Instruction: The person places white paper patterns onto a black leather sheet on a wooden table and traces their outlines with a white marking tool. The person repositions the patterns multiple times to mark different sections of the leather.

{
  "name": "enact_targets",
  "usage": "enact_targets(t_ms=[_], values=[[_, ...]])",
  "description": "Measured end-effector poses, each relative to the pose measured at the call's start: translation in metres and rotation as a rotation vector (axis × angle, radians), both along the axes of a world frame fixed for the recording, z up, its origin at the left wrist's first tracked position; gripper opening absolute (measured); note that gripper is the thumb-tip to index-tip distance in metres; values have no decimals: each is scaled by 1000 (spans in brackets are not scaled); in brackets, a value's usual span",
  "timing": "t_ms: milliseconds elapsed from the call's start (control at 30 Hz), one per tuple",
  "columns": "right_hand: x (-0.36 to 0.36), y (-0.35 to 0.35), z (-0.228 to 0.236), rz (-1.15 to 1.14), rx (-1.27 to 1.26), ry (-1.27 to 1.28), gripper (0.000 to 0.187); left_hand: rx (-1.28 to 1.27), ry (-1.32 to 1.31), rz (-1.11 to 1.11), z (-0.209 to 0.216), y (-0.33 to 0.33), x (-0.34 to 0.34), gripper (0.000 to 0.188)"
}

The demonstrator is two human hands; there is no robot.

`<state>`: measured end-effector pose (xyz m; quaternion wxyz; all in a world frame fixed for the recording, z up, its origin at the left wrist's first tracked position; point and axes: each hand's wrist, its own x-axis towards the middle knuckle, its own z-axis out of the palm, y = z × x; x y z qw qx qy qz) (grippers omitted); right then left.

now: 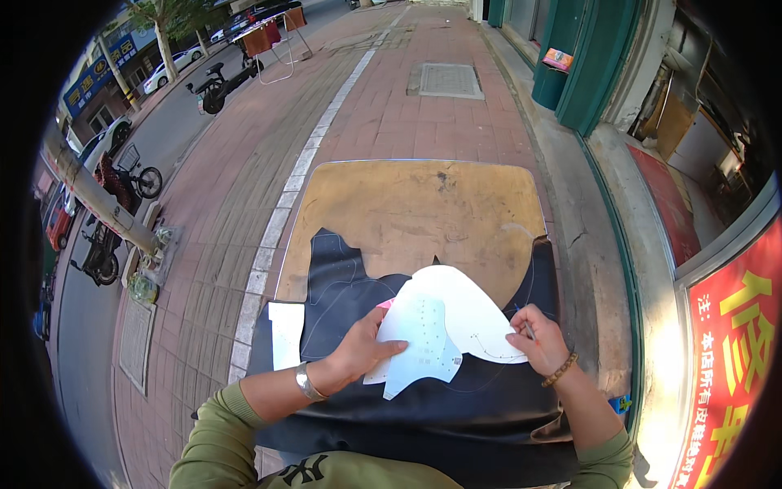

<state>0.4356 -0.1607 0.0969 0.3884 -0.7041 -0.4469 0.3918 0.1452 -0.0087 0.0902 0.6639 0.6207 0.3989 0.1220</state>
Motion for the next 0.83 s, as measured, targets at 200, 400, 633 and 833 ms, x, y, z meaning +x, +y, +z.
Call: enact_targets(t_ms=[200,400,633,833], values=[[-23,-66,-62,44,144,-621,30,266,269,6,-46,-59,-38,61],[93,-138,-112,-576,-129,-299,34,1068,368,375,-75,-3,-149,50],[90,-237,-131,-213,-157,430,64,469,602,511,-125,26,-294,49],[72,-226,-120,-122,-609,-72,78,225,605,570,-110,21,-297,39]])
